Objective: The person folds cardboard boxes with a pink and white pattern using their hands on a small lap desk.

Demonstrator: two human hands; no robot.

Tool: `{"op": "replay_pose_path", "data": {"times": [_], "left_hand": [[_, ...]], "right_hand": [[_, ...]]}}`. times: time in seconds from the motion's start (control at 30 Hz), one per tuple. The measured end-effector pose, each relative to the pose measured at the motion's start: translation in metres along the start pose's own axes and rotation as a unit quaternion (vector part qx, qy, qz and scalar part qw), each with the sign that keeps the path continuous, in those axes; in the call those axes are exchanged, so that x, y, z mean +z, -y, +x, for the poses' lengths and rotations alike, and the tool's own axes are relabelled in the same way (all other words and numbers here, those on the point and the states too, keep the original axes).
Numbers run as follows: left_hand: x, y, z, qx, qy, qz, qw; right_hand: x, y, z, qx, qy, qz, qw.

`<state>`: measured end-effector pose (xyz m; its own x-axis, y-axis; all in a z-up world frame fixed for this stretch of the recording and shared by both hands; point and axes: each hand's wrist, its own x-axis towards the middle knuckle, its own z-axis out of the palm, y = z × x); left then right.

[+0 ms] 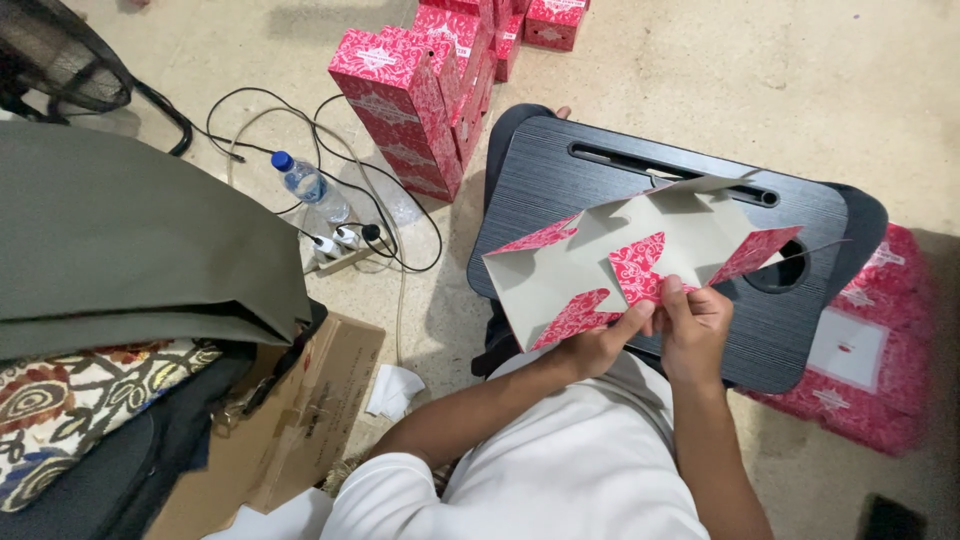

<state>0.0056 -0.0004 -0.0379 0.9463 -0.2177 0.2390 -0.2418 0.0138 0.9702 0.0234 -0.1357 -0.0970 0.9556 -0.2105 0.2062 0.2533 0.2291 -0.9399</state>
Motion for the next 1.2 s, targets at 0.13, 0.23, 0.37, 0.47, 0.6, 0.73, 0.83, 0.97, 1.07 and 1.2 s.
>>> {"op": "replay_pose_path", "data": {"times": [0.13, 0.23, 0.37, 0.47, 0.6, 0.73, 0.83, 0.97, 1.07, 1.2], "left_hand": [[0.002, 0.020, 0.001, -0.033, 0.056, -0.034, 0.997], [0.002, 0.047, -0.002, -0.018, 0.058, -0.022, 0.998], [0.008, 0.087, -0.009, -0.035, 0.000, -0.136, 0.990], [0.009, 0.094, -0.009, -0.026, -0.015, -0.177, 0.984], [0.005, 0.069, -0.010, -0.006, -0.009, -0.162, 0.987], [0.010, 0.033, -0.006, -0.022, -0.008, -0.047, 0.999], [0.009, 0.004, 0.000, -0.079, 0.006, -0.046, 0.996], [0.013, 0.040, -0.001, -0.029, -0.032, -0.042, 0.998], [0.005, 0.062, -0.002, -0.028, -0.019, -0.003, 0.999], [-0.001, 0.096, -0.003, -0.016, -0.045, 0.085, 0.995]], "right_hand": [[-0.017, -0.026, 0.000, 0.009, 0.007, 0.059, 0.998], [-0.034, -0.050, 0.000, -0.007, 0.032, 0.080, 0.996], [-0.041, -0.052, 0.002, -0.034, 0.088, 0.177, 0.980], [-0.047, -0.058, 0.000, -0.016, 0.047, 0.198, 0.979], [-0.042, -0.055, 0.000, -0.002, -0.030, 0.170, 0.985], [-0.054, -0.094, -0.007, -0.006, -0.025, 0.080, 0.996], [-0.046, -0.079, -0.007, -0.025, 0.012, 0.072, 0.997], [-0.044, -0.084, -0.005, -0.033, 0.003, -0.013, 0.999], [-0.033, -0.071, -0.010, -0.008, -0.029, 0.007, 1.000], [-0.017, -0.038, -0.002, -0.005, -0.059, 0.076, 0.995]]}}
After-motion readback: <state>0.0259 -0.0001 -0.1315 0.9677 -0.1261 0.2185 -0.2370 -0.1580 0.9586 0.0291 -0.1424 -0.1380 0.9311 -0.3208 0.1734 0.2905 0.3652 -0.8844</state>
